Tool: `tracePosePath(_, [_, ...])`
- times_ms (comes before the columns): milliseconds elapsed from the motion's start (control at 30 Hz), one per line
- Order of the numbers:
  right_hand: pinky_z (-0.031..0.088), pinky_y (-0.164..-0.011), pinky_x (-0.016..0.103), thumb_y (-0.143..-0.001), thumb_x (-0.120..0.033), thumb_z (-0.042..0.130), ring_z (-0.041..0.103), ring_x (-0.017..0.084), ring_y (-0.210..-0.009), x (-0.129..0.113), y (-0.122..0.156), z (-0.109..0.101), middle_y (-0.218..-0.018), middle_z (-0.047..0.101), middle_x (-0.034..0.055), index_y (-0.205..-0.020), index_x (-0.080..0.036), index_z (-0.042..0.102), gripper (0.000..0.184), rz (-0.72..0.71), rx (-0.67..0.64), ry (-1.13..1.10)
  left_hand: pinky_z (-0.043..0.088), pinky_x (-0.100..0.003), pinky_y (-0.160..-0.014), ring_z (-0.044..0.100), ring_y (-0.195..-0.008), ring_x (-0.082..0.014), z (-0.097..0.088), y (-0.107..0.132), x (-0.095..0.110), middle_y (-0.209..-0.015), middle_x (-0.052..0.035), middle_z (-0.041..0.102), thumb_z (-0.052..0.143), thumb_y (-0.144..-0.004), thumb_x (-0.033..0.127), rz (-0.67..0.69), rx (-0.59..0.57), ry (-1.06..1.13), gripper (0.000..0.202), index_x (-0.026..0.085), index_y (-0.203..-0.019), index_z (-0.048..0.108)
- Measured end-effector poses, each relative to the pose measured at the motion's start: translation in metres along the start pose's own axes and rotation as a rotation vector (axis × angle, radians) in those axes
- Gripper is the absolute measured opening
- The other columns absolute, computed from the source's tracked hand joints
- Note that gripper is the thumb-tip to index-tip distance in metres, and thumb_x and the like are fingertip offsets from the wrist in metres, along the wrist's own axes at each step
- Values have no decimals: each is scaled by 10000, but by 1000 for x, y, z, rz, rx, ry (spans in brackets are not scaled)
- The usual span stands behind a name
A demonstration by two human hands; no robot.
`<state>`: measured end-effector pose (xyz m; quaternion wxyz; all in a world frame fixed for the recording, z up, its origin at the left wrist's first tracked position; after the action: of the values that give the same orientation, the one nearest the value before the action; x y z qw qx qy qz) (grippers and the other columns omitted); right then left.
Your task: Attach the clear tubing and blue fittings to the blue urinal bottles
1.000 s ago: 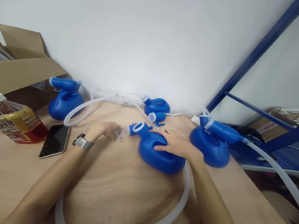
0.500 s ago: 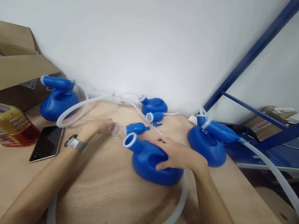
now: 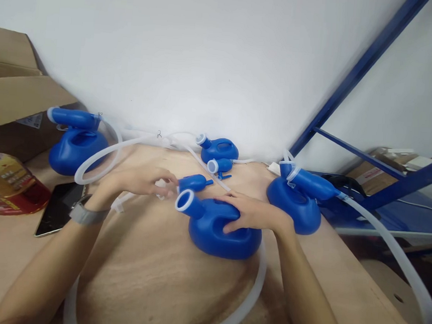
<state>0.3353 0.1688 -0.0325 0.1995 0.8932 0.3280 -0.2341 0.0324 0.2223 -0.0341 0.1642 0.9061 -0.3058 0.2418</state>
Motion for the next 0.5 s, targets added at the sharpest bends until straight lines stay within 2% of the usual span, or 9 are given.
tracePosePath(100, [292, -1320, 520, -782, -495, 879, 341, 370, -1605, 1, -1, 0, -1694, 462, -4, -1619, -404, 462, 940, 20, -4, 5, 495, -314, -997, 668, -1177, -282, 1, 14, 42, -1252, -28, 756, 714, -859, 605, 135, -36, 110, 381, 311, -1092, 785])
tracePosePath(200, [324, -1303, 533, -774, -484, 885, 370, 386, -1588, 3, -1, 1, -1691, 467, 9, -1618, -398, 466, 947, 56, -19, 23, 507, -318, -938, 676, -1086, -275, 4, 16, 57, -1163, -31, 761, 724, -842, 607, 137, -23, 79, 366, 288, -1014, 774])
tracePosePath(267, [333, -1298, 535, -771, -470, 887, 377, 391, -1583, 6, 0, 1, -1687, 472, 5, -1613, -401, 474, 940, 63, -16, 18, 514, -323, -900, 682, -1030, -268, 6, 9, 49, -1117, -35, 766, 695, -859, 621, 85, -2, 51, 396, 278, -1042, 768])
tracePosePath(333, [333, -1301, 533, -761, -440, 893, 384, 394, -1580, 9, 3, -1, -1684, 476, -8, -1602, -410, 491, 932, 52, -7, -9, 523, -340, -923, 689, -1055, -275, 9, -1, 31, -1162, -52, 769, 635, -899, 635, 49, 12, 57, 456, 261, -1130, 757])
tracePosePath(400, [326, -1308, 538, -738, -410, 911, 389, 408, -1575, 11, 6, -4, -1675, 488, -16, -1587, -412, 515, 937, 40, 6, -50, 517, -377, -1010, 670, -1181, -306, 13, -12, 8, -1306, -90, 740, 595, -914, 639, 9, 51, 34, 553, 237, -1275, 712])
tracePosePath(500, [315, -1313, 558, -737, -395, 911, 366, 433, -1583, 15, 10, -8, -1653, 519, -2, -1575, -388, 545, 915, 53, 26, -91, 468, -432, -1124, 593, -1355, -370, 24, -30, -23, -1510, -156, 621, 624, -863, 647, -76, 121, -91, 756, 198, -1470, 591])
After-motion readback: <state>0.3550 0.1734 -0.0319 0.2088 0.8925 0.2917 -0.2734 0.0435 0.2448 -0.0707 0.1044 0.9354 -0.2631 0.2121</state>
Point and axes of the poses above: each hand's wrist, its own y-axis away from the middle knuckle, its own z-axis out of the palm, x = y × z, the point moved 4 cm from there along -y, towards the middle knuckle
